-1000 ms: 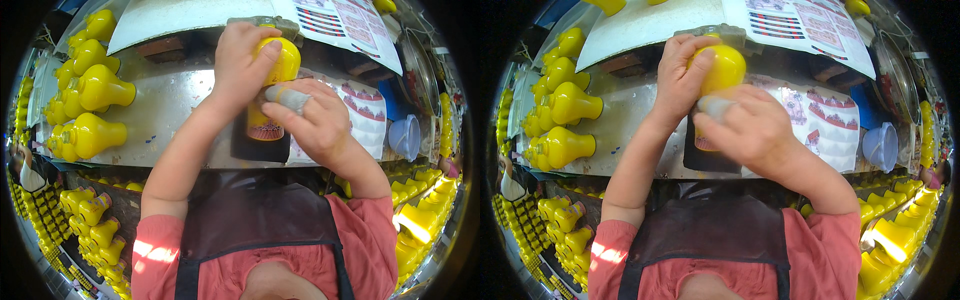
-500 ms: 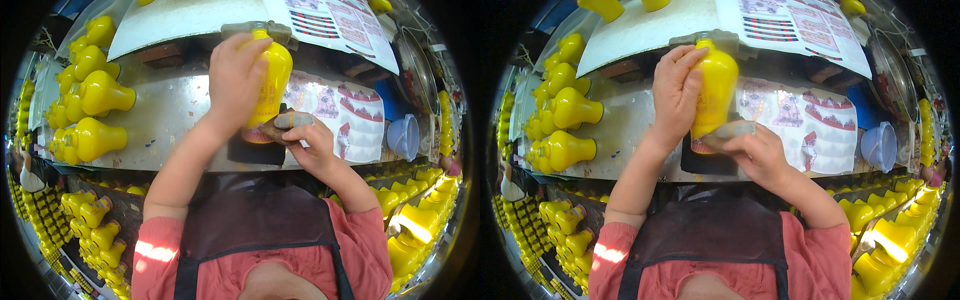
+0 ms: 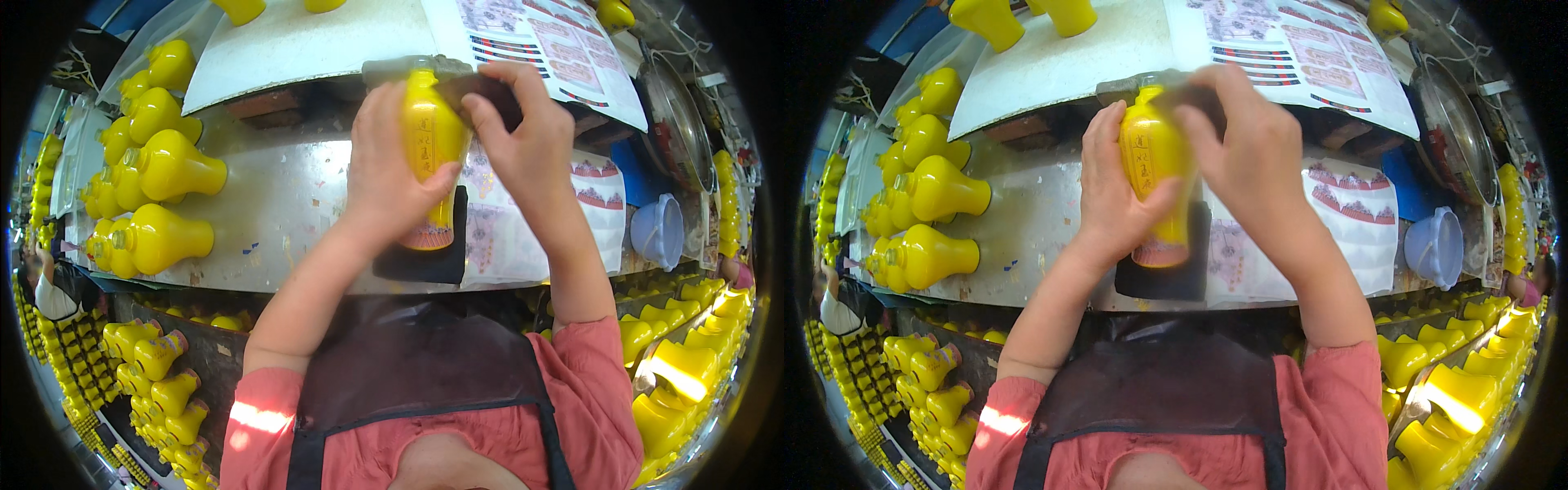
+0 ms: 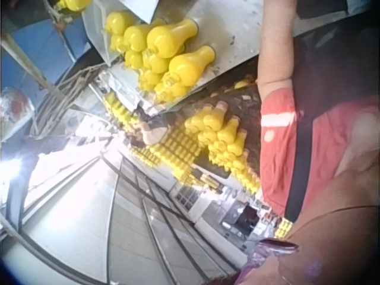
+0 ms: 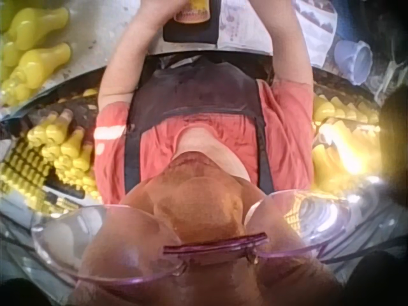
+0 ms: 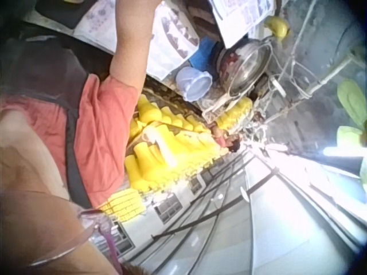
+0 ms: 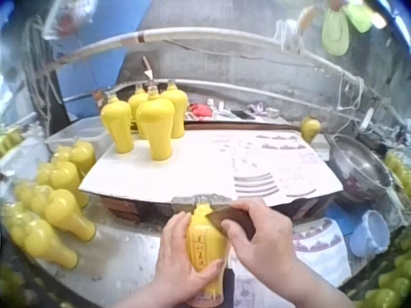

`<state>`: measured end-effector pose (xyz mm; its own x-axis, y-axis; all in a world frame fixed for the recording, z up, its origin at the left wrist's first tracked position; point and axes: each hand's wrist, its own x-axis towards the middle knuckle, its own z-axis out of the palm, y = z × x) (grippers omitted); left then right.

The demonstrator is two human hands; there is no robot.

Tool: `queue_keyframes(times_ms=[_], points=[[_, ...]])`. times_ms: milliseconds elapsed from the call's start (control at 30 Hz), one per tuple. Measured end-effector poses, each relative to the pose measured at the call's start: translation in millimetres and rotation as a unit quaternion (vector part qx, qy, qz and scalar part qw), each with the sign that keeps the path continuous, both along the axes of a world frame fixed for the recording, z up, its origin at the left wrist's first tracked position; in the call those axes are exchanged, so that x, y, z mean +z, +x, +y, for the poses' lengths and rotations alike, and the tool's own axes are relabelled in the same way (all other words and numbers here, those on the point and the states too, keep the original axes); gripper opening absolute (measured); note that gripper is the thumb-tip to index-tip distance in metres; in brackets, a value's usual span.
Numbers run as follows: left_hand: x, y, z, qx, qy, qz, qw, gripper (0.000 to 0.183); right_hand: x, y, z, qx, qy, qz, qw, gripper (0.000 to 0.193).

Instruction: The person applies a paper label to the neck of a yellow bottle, smooths it around the circumference, and places the labeled bottle on a metal table among many similar bottles. The person repeats this process with another bottle.

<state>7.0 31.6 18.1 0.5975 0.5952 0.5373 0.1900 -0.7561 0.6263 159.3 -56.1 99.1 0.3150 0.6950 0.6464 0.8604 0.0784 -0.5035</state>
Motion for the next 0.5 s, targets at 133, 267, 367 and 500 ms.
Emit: queue_keyframes(times_ms=[133,267,367,500], points=[[0.7,-0.2,0.0,-0.003,-0.009,0.006,1.0,0.103,6.9,2.3,11.6,0.064,-0.044,0.033,0.996,0.02],[-0.3,-2.0,0.8,-0.006,-0.007,0.003,1.0,0.099,3.2,-3.9,11.0,-0.008,-0.069,-0.02,0.997,0.021],[-2.5,-3.6,2.2,-0.017,-0.002,-0.004,1.0,0.088,5.9,-12.8,6.7,-0.051,-0.055,-0.005,0.997,0.024],[-5.8,-4.1,3.4,-0.019,-0.009,-0.004,1.0,0.076,7.0,-25.8,0.1,-0.045,-0.071,0.031,0.996,0.028]])
